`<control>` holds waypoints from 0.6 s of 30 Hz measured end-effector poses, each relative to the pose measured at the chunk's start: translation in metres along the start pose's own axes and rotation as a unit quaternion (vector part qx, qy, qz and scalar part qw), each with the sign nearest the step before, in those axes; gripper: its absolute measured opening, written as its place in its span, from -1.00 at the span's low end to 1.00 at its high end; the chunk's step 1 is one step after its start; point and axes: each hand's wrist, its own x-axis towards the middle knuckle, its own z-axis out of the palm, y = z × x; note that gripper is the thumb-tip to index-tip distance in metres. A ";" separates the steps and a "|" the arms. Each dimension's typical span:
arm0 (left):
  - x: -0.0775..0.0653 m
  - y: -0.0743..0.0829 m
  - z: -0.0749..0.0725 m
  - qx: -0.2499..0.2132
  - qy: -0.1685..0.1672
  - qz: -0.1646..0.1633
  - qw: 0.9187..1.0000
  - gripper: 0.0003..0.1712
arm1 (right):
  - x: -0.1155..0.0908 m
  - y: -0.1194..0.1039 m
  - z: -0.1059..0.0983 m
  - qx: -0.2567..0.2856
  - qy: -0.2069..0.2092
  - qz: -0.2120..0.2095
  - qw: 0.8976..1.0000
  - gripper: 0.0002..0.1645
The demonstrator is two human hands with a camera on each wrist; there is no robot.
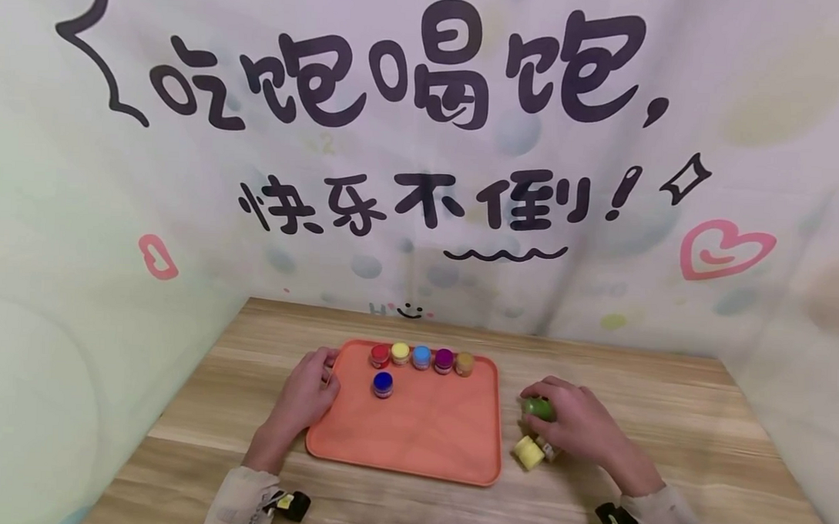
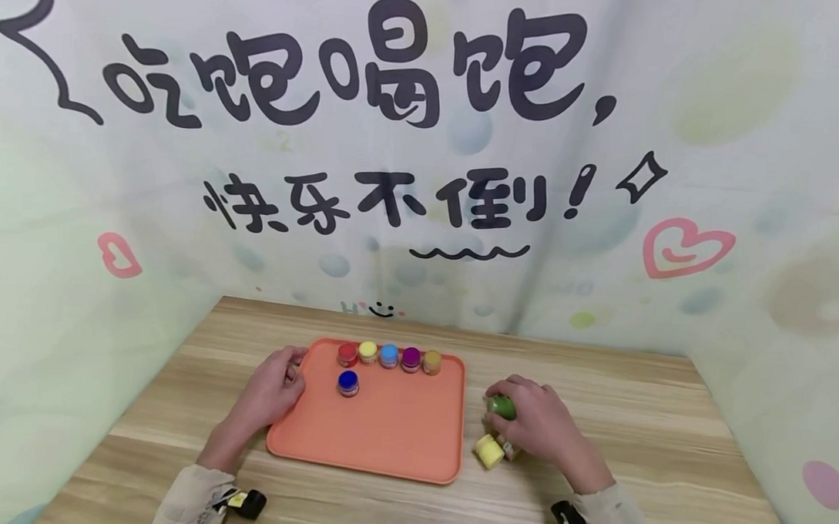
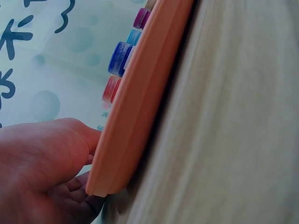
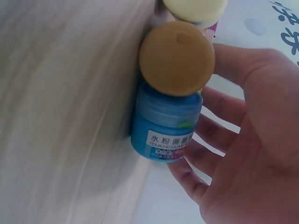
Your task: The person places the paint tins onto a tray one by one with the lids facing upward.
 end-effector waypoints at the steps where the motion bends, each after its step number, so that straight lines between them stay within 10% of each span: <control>1: 0.000 0.000 0.000 -0.001 0.000 0.001 1.000 -0.47 | 0.000 0.000 0.000 0.004 -0.001 0.002 1.000 -0.64; 18: -0.001 0.000 0.001 -0.001 0.005 0.005 1.000 -0.48 | 0.009 -0.007 -0.001 -0.019 0.016 0.016 1.000 -0.65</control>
